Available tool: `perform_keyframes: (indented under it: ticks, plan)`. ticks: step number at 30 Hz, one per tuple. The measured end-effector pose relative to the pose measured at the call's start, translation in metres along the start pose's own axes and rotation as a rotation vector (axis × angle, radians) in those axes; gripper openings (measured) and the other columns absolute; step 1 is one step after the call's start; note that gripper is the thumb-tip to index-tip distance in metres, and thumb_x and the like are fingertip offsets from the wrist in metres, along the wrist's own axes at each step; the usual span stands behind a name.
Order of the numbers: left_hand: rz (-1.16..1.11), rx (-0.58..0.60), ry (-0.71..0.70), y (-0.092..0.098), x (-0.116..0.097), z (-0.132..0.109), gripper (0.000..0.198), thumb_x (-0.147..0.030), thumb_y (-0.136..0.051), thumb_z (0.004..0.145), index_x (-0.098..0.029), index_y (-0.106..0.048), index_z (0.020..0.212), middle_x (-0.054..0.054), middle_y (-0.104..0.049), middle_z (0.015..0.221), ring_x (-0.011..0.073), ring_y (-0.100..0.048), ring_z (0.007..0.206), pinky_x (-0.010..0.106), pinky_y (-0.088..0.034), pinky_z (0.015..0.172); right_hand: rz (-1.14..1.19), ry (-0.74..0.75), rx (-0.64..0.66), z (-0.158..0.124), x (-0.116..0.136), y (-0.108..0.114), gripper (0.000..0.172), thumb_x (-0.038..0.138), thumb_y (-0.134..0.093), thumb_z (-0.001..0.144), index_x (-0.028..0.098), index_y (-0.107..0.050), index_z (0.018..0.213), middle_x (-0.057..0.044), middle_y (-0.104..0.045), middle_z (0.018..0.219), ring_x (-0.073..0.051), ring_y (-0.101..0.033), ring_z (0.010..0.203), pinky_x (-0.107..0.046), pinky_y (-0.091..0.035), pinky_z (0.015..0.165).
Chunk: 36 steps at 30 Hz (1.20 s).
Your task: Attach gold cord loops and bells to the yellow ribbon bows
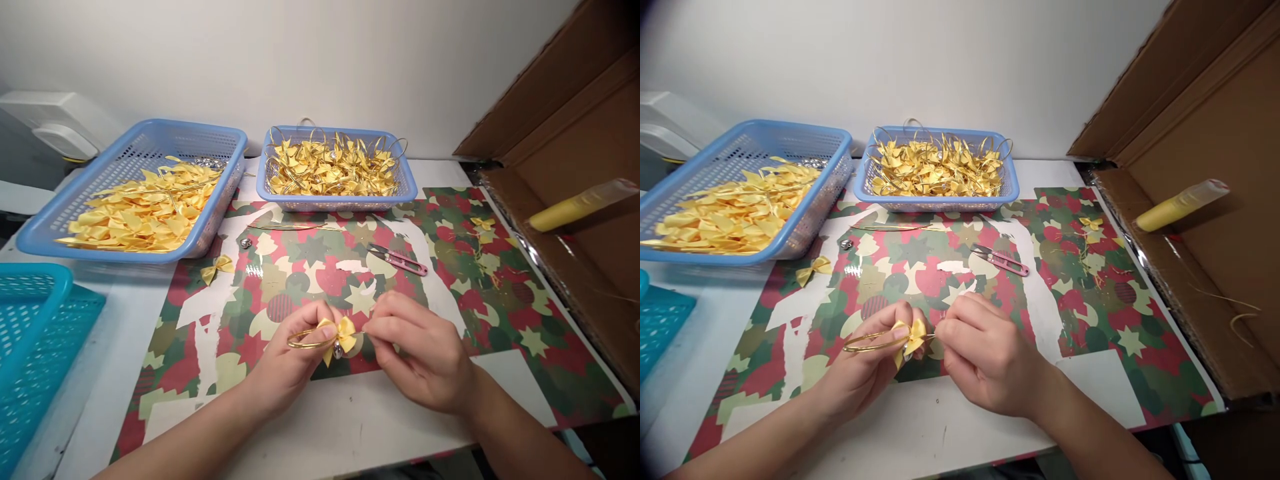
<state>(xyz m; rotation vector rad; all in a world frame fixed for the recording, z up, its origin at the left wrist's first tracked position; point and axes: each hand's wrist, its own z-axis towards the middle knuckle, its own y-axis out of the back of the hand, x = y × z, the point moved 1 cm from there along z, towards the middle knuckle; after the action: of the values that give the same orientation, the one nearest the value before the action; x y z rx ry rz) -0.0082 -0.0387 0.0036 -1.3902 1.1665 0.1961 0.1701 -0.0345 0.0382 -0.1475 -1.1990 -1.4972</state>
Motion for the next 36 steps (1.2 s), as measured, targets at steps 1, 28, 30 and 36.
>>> perform_keyframes:
  ticks: [1,28,30,36]
  plan:
    - [-0.002,0.005,-0.005,0.0002,0.0004,0.0002,0.028,-0.030,-0.064,0.088,-0.016,-0.051,0.069,0.000,-0.052,0.072,0.0112,-0.046,0.068,0.024,-0.031,0.063,-0.006,0.001,-0.001,-0.0001,0.0003,-0.0003,0.023,-0.002,-0.043,0.085,0.017,-0.055,0.086,-0.003,-0.048,0.071,-0.015,-0.046,0.066,-0.028,-0.042,0.057]
    - [0.103,-0.016,-0.053,0.0015,0.0066,0.0012,0.030,-0.031,-0.060,0.092,-0.017,-0.047,0.069,-0.001,-0.052,0.073,0.0109,-0.047,0.069,0.025,-0.030,0.062,-0.066,-0.060,0.111,-0.0008,0.0042,0.0052,0.021,-0.001,-0.044,0.085,0.015,-0.056,0.085,-0.003,-0.048,0.072,-0.015,-0.045,0.068,-0.027,-0.040,0.058]
    - [0.108,-0.014,-0.055,0.0030,0.0077,0.0011,0.031,-0.031,-0.059,0.092,-0.018,-0.046,0.068,-0.001,-0.052,0.073,0.0112,-0.047,0.070,0.025,-0.030,0.062,-0.063,-0.065,0.116,-0.0006,0.0039,0.0053,0.021,-0.001,-0.043,0.085,0.015,-0.057,0.085,-0.004,-0.049,0.072,-0.015,-0.046,0.068,-0.027,-0.041,0.058]
    - [0.100,-0.016,-0.056,0.0046,0.0087,0.0008,0.030,-0.031,-0.059,0.092,-0.017,-0.046,0.069,-0.001,-0.053,0.074,0.0107,-0.047,0.069,0.025,-0.031,0.063,0.038,-0.100,0.075,0.0024,0.0006,0.0045,0.020,0.000,-0.044,0.086,0.014,-0.058,0.084,-0.004,-0.053,0.072,-0.013,-0.049,0.067,-0.024,-0.042,0.058]
